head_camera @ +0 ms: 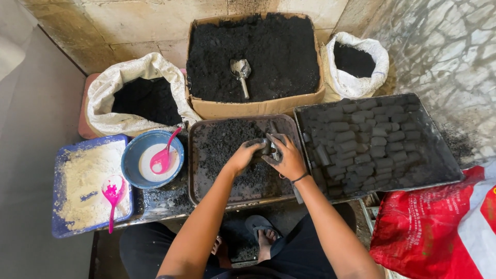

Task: The person uses a cylindrical metal mold and a hammer to compress a dark granular material into cylindrical briquettes. They repeatedly fill the mold, strike it to compact the contents, and eject the formed briquettes onto a tray.

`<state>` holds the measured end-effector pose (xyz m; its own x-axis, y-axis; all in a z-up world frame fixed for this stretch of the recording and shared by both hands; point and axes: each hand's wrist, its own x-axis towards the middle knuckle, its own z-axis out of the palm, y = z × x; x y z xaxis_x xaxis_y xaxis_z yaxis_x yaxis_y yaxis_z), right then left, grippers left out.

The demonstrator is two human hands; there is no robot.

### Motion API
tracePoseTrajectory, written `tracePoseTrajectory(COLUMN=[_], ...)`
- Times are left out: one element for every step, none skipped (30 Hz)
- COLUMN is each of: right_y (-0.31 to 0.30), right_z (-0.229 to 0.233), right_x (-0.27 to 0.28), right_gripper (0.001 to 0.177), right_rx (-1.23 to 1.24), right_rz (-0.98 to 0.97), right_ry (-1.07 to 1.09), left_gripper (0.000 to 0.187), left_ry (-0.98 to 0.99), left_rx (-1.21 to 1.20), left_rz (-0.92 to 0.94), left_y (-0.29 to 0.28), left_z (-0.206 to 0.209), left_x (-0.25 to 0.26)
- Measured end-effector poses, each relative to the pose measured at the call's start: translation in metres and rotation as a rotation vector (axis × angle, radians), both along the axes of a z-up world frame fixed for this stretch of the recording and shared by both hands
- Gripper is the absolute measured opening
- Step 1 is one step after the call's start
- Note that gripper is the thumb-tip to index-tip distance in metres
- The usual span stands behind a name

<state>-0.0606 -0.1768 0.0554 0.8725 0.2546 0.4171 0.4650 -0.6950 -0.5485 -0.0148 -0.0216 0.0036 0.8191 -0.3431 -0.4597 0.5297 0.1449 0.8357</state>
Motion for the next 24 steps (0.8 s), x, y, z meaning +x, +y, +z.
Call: tracePoseTrajectory(right_y=[-0.001, -0.003, -0.004, -0.004, -0.003, -0.003, -0.004, -0.005, -0.007, -0.008, -0.009, -0.009, -0.009, -0.010, -0.010, -0.009, -0.008, -0.007, -0.009, -0.012, -0.014, -0.015, -0.015, -0.015], right_z=[-0.002, -0.005, -0.007, -0.008, -0.009, -0.010, -0.011, -0.013, -0.014, -0.013, -0.013, -0.012, -0.017, -0.021, -0.026, -0.023, -0.020, -0.017, -0.022, -0.025, -0.029, -0.025, -0.021, -0.017], right_x=[0.000, 0.000, 0.000, 0.001, 0.003, 0.004, 0.004, 0.004, 0.004, 0.003, 0.003, 0.002, 0.005, 0.008, 0.010, 0.009, 0.009, 0.009, 0.009, 0.010, 0.011, 0.010, 0.009, 0.008], right_gripper=[0.050, 0.053, 0.055, 0.055, 0.052, 0.048, 0.048, 0.048, 0.049, 0.049, 0.056, 0.062, 0.062, 0.063, 0.063, 0.063, 0.059, 0.055, 0.055, 0.060, 0.064, 0.064, 0.065, 0.066], right_rx=[-0.001, -0.023, -0.044, -0.044, -0.035, -0.026, -0.027, -0.035, -0.043, -0.044, -0.058, -0.073, -0.073, -0.084, -0.094, -0.095, -0.108, -0.121, -0.121, -0.151, -0.181, -0.181, -0.204, -0.227], right_rz=[-0.002, -0.011, -0.021, -0.024, -0.020, -0.016, -0.016, -0.024, -0.034, -0.036, -0.033, -0.030, -0.031, -0.032, -0.034, -0.035, -0.032, -0.030, -0.032, -0.031, -0.031, -0.032, -0.023, -0.013], right_ry=[0.001, 0.001, 0.002, 0.002, 0.008, 0.013, 0.013, 0.024, 0.036, 0.036, 0.042, 0.048, 0.049, 0.044, 0.040, 0.042, 0.037, 0.032, 0.032, 0.052, 0.070, 0.070, 0.083, 0.095], left_gripper=[0.058, 0.056, 0.055, 0.055, 0.055, 0.054, 0.054, 0.053, 0.051, 0.051, 0.051, 0.050, 0.050, 0.050, 0.050, 0.050, 0.051, 0.052, 0.052, 0.052, 0.052, 0.052, 0.054, 0.055], left_ry=[0.001, -0.002, -0.005, -0.005, -0.011, -0.017, -0.017, -0.042, -0.066, -0.066, -0.089, -0.111, -0.110, -0.128, -0.145, -0.143, -0.141, -0.139, -0.139, -0.142, -0.146, -0.147, -0.154, -0.161], left_rx=[-0.001, 0.007, 0.016, 0.016, 0.030, 0.044, 0.044, 0.001, -0.042, -0.043, -0.040, -0.036, -0.037, -0.037, -0.038, -0.039, -0.040, -0.042, -0.042, -0.018, 0.007, 0.006, 0.035, 0.065], left_rz=[-0.002, -0.010, -0.019, -0.022, -0.031, -0.040, -0.040, -0.007, 0.024, 0.021, 0.024, 0.026, 0.025, 0.007, -0.011, -0.013, -0.010, -0.008, -0.010, -0.019, -0.027, -0.029, -0.053, -0.077], left_y=[-0.001, -0.002, -0.003, -0.004, -0.005, -0.006, -0.006, -0.005, -0.005, -0.006, -0.006, -0.006, -0.007, -0.008, -0.009, -0.011, -0.012, -0.013, -0.014, -0.014, -0.015, -0.017, -0.018, -0.019], left_z=[0.001, 0.003, 0.004, -0.001, -0.005, -0.010, 0.008, 0.027, 0.046, 0.047, 0.047, 0.048, 0.051, 0.054, 0.056, 0.058, 0.060, 0.062, 0.061, 0.060, 0.059, 0.053, 0.047, 0.041], left_x=[-0.001, -0.002, -0.002, -0.001, 0.001, 0.002, -0.005, -0.012, -0.019, -0.019, -0.018, -0.018, -0.019, -0.021, -0.023, -0.024, -0.024, -0.025, -0.023, -0.022, -0.020, -0.017, -0.015, -0.013])
